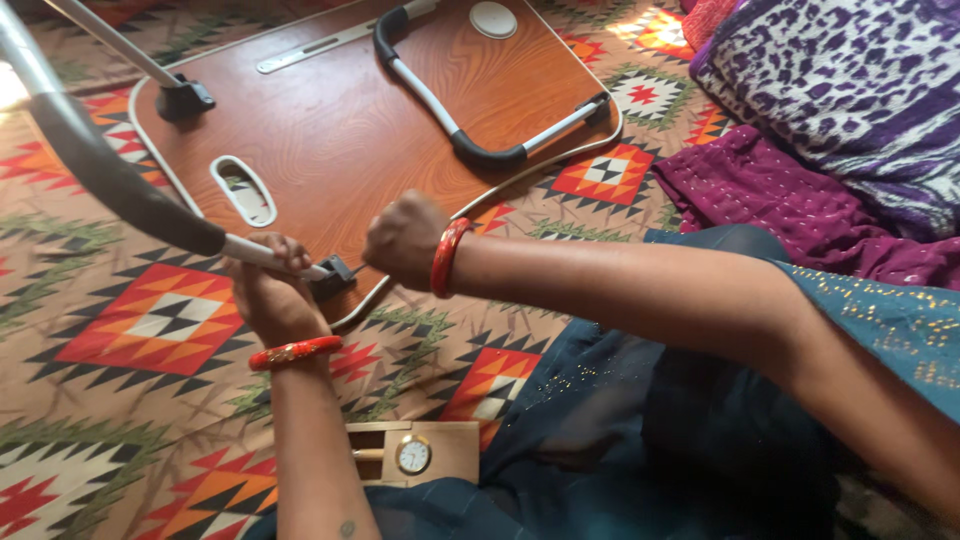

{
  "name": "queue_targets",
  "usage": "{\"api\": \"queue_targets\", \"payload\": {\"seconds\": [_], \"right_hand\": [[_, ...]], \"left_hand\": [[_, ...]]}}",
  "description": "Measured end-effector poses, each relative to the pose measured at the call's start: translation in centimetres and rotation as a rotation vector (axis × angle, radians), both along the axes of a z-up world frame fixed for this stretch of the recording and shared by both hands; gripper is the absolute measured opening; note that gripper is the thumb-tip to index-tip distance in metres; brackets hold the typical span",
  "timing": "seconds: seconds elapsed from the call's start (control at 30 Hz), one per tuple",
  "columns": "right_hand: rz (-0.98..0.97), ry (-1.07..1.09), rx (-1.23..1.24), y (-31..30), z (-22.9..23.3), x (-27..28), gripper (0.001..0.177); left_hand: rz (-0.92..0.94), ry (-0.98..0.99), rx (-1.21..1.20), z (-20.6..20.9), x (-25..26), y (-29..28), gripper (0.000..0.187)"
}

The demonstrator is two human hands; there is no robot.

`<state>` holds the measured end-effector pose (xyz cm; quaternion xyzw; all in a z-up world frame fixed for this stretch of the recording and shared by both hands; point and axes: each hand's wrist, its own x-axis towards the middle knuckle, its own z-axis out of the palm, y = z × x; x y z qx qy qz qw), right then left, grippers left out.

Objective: The person sits on a patterned rug and uses a screwdriver to attach a metal leg to a wooden tabletop. They repeatedly tighten the screw at the leg joint to secure the connection.

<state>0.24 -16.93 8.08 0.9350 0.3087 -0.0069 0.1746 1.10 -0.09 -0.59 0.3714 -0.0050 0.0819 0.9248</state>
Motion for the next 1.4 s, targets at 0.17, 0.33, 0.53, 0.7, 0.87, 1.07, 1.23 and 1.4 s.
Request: {"api": "queue_targets", "payload": {"seconds": [0.17,0.33,0.53,0.7,0.87,1.07,1.23,1.4], "right_hand": [[-0.292,0.357,0.119,-0.1,2.3,0.7,0.013],[-0.292,0.349,0.211,-0.9,2.6,0.6,0.017],[-0.312,0.386,0.236,-2.3,1.8,0.8,0.024],[-0.360,0.417,0.325,-2.4,1.2,0.5,0.024],[-0.408,0.445,0.352,-2.0,1.3,0.3,0.025],[-0.429,0.493,0.338,-1.5,1.4,0.1,0.026],[-0.426,0.514,0.344,-1.1,1.8,0.3,0.025],[-0.407,0.532,0.279,-0.3,2.5,1.0,0.023]], "left_hand": [[-0.040,-0.024,-0.014,-0.6,0.1,0.5,0.026],[-0.038,0.004,-0.028,-1.2,0.3,0.6,0.040],[-0.044,-0.023,-0.016,-1.5,0.5,0.6,0.047],[-0.052,-0.028,-0.027,-1.4,0.2,0.6,0.044],[-0.064,-0.013,-0.012,-0.9,0.0,0.8,0.044],[-0.075,-0.022,-0.023,-0.7,0.0,0.8,0.044],[-0.088,-0.042,-0.033,-0.6,-0.2,0.9,0.043],[-0.083,-0.023,-0.027,-0.4,-0.1,0.8,0.037]]}}
